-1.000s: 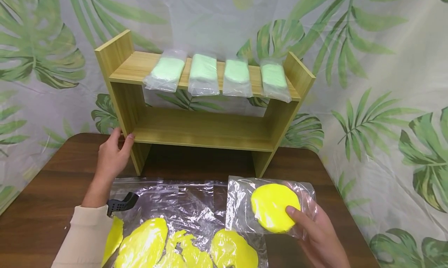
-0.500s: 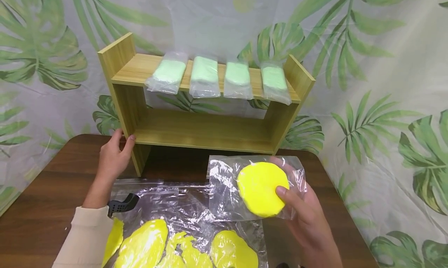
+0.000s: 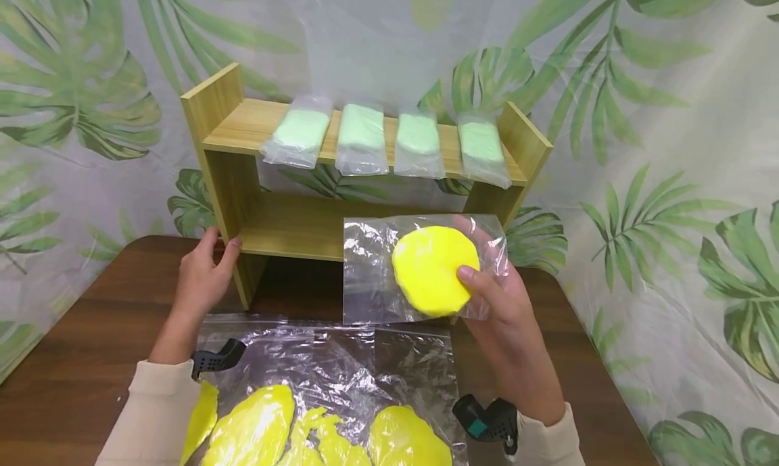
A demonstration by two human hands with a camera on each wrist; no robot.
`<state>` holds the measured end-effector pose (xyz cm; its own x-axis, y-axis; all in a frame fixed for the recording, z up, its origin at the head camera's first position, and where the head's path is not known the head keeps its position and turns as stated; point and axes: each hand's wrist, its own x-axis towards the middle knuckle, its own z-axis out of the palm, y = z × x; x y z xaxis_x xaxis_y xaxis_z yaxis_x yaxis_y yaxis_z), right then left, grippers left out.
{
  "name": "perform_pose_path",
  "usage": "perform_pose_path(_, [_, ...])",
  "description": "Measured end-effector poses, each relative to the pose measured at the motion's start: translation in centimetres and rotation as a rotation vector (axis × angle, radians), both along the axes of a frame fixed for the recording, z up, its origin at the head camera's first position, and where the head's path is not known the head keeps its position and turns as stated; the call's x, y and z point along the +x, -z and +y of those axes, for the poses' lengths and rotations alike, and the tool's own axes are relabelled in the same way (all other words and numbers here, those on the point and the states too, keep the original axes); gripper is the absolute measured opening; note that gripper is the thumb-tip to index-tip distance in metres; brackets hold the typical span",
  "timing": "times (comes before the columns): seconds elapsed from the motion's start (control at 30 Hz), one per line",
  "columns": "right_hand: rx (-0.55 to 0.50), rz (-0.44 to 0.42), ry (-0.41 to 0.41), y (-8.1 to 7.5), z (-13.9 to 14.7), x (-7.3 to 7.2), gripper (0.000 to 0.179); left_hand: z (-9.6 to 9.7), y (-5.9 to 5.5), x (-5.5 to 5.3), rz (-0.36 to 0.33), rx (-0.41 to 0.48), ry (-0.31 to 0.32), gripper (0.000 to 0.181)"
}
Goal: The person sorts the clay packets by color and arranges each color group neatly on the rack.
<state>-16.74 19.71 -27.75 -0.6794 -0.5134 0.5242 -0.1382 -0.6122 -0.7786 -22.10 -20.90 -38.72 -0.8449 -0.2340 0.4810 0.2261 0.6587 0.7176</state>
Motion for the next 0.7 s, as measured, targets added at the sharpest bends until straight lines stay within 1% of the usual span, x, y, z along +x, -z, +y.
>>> perform_pose_path(0.1, [0.000, 0.004, 0.030, -0.4, -0.3, -0.9, 0.054, 0.0, 0.0, 0.0, -0.004, -0.001, 0.001, 0.037])
perform_pose_path(0.17, [-0.010, 0.008, 0.029, -0.3, -0.4, -1.4, 0.054, 0.0, 0.0, 0.0, -0.007, -0.001, 0.003, 0.037])
perform_pose_path(0.23, [-0.010, 0.006, 0.023, 0.4, -0.3, -1.7, 0.055, 0.0, 0.0, 0.0, -0.006, -0.004, 0.003, 0.037])
perform_pose_path(0.33, [0.031, -0.008, 0.033, 2.2, 0.3, -1.7, 0.055, 0.0, 0.0, -0.1, -0.004, -0.005, 0.006, 0.038])
perform_pose_path(0.43, [0.121, -0.064, 0.087, 4.3, 1.0, -1.3, 0.056, 0.0, 0.0, -0.1, -0.002, 0.000, 0.008, 0.038])
perform_pose_path(0.53, [0.188, -0.157, 0.139, 5.9, 1.6, -0.9, 0.055, -0.1, 0.0, -0.1, -0.004, 0.008, 0.006, 0.038])
perform_pose_path(0.6, [0.221, -0.209, 0.178, 6.5, 2.0, -0.6, 0.050, 0.0, 0.0, -0.1, -0.004, 0.009, 0.005, 0.038])
perform_pose_path(0.7, [0.284, -0.276, 0.248, 6.9, 2.2, -0.4, 0.036, 0.0, 0.0, -0.1, -0.004, 0.009, 0.003, 0.038])
